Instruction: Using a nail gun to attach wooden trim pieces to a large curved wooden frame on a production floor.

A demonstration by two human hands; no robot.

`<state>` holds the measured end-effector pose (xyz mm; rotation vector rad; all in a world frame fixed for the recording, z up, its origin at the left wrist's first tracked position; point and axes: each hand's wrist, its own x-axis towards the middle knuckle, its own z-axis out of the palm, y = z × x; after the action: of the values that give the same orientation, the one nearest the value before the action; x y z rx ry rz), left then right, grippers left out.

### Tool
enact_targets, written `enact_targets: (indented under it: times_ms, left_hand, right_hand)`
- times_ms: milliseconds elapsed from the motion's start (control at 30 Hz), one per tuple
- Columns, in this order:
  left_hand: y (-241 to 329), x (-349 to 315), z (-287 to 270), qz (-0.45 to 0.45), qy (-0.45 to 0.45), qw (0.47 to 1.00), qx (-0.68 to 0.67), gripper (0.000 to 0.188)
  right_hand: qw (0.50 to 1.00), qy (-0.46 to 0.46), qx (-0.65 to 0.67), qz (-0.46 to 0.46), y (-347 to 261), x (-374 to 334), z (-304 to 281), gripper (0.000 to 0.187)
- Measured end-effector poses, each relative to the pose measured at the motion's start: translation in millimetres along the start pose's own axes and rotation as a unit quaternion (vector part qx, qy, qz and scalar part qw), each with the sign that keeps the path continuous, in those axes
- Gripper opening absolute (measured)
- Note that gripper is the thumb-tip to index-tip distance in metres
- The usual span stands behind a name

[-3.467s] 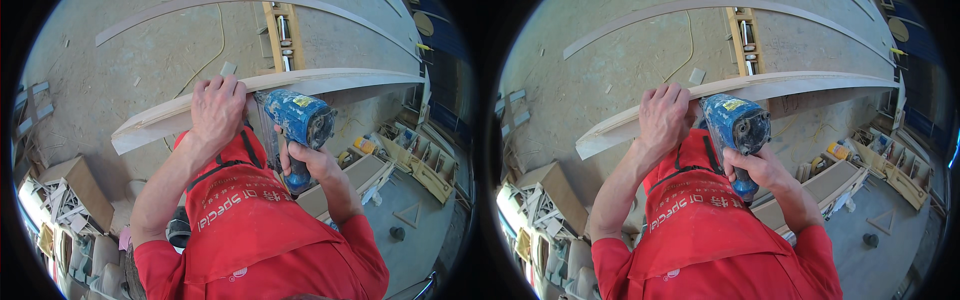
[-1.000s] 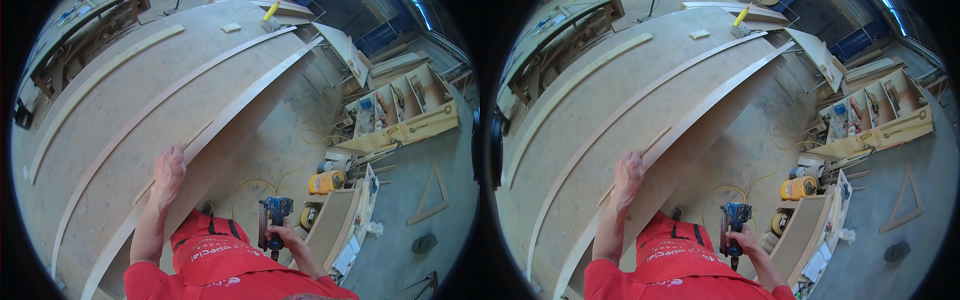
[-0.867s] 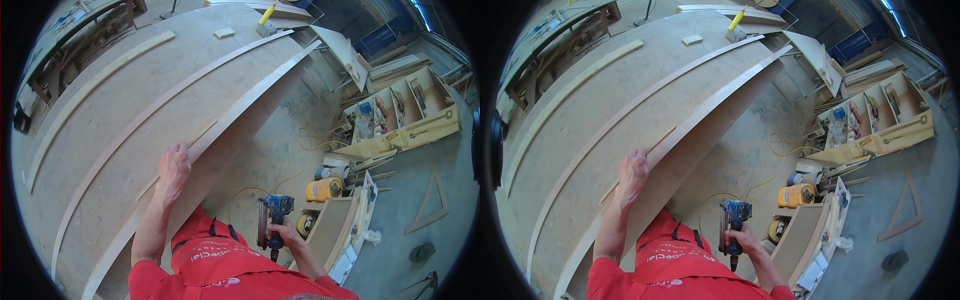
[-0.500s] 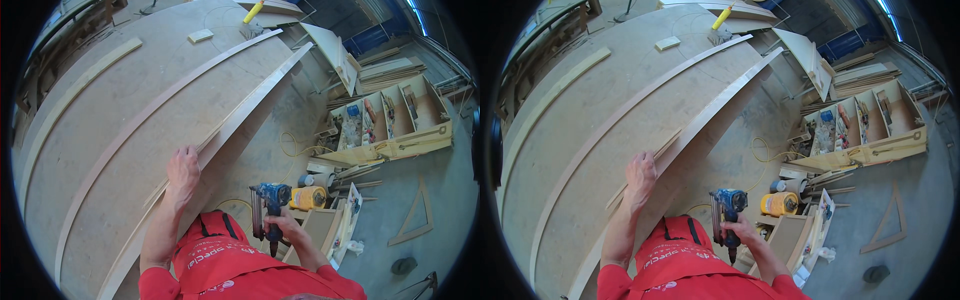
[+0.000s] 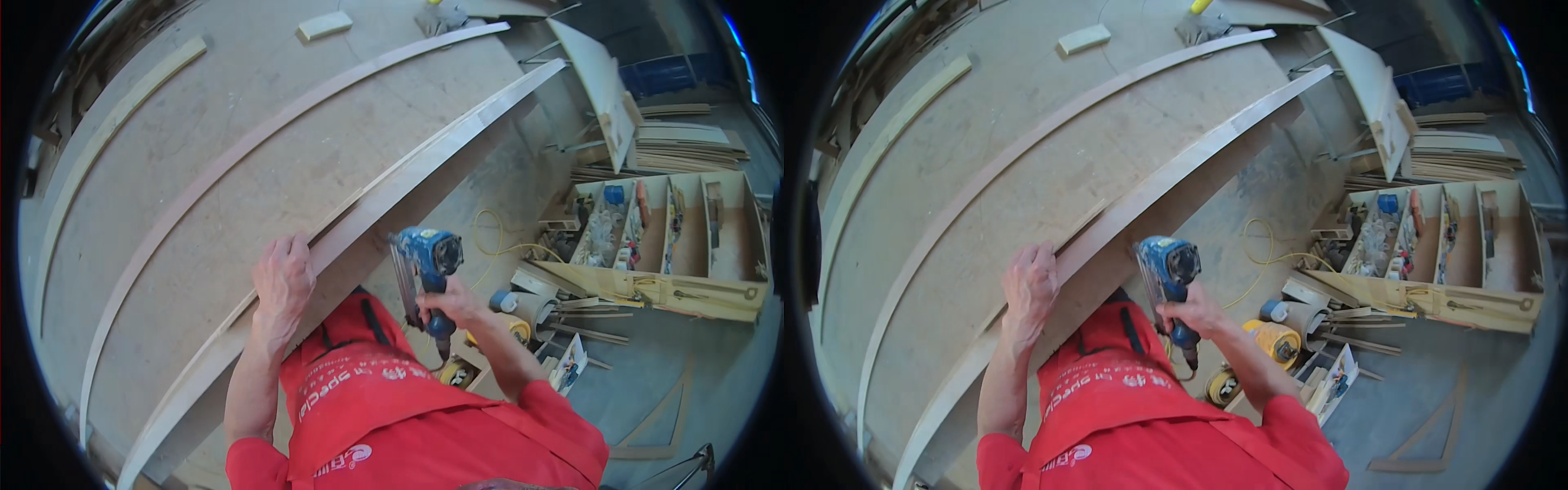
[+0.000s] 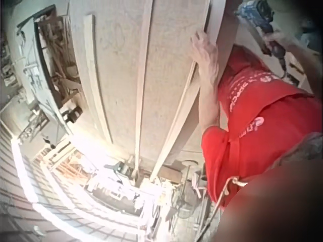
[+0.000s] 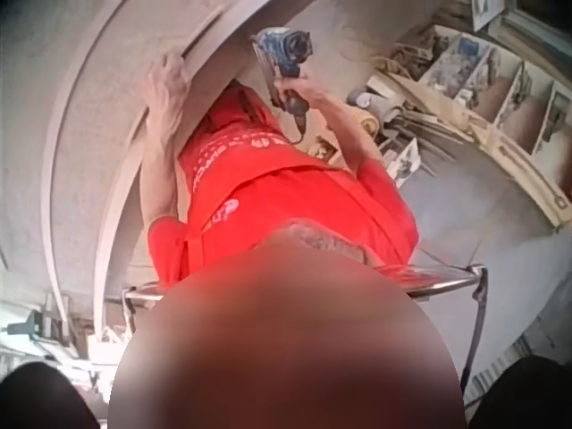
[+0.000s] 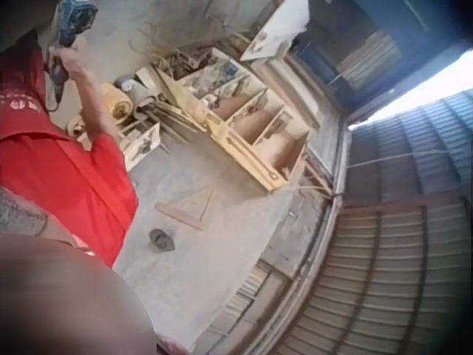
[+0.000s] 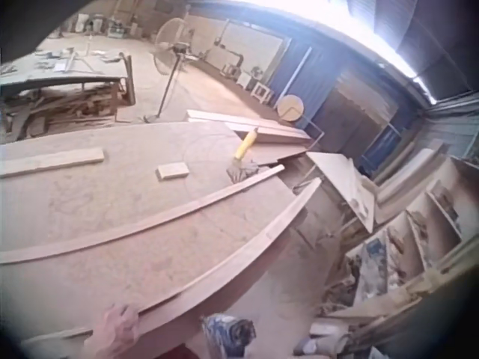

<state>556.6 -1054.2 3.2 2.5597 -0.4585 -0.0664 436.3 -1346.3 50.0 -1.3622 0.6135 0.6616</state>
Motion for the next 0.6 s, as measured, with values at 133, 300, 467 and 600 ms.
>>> enact_targets:
  times_ms: [133,300,467,600]
  left_hand:
    - [46.6,50.7,22.7,-0.019,0.018,1.0,0.0,0.008]
    - [41.6,38.1,20.2,-0.027,0.057,0.998,-0.02,0.02]
    - [47.6,23.2,24.8,-0.033,0.022,0.999,0.002,0.019]
    - [46.3,17.5,26.0,-0.049,0.01,0.999,-0.003,0.026]
  right_hand:
    - [0.997,-0.059,-0.046,0.023,-46.5,31.7,-90.6,0.014]
    - [0.995,-0.087,-0.039,0.022,-59.4,37.5,-91.8,0.052]
    - [0.993,-0.095,-0.057,0.028,-66.9,38.1,-90.9,0.062]
    - [0.995,-0.084,-0.049,0.015,-70.8,33.7,-76.5,0.052]
